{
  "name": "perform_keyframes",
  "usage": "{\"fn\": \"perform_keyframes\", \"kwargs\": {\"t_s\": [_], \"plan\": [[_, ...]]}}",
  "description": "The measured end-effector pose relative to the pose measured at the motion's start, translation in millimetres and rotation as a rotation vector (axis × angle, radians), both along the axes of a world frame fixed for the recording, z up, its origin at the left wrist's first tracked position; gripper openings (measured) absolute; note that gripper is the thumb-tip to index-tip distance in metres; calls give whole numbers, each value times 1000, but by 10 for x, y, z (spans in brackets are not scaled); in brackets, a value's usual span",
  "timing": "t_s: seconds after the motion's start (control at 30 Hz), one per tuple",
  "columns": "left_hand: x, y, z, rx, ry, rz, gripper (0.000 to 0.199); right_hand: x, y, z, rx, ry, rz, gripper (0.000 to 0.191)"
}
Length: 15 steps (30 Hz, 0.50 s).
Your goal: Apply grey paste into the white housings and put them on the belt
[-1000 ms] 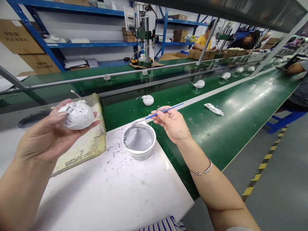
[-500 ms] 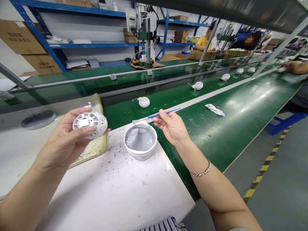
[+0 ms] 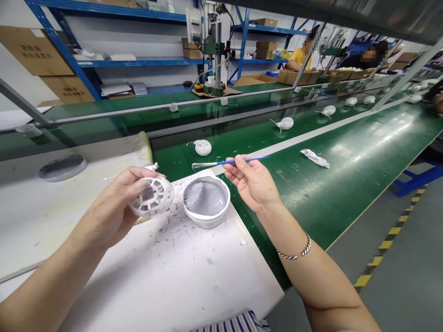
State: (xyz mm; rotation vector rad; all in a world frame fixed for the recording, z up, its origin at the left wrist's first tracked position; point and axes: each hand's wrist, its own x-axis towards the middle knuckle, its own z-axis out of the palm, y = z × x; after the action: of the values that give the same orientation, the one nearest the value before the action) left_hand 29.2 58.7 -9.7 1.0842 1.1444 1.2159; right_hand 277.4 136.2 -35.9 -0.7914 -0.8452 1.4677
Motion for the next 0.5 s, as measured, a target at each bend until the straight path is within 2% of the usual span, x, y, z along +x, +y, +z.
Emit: {"fn": "perform_keyframes", "kwargs": {"t_s": [0.1,0.23,0.5], "plan": [[45,-20,-20,-62,-26,0,32,-38,-85,57,85,-52,14,30],[101,-82,-18,-94,-28,-36,30,-149,-267,112,283,-158,78,25],[121,-131,14,-101,17,-38,33,-308,-601,91,631,-262,81,8]]}}
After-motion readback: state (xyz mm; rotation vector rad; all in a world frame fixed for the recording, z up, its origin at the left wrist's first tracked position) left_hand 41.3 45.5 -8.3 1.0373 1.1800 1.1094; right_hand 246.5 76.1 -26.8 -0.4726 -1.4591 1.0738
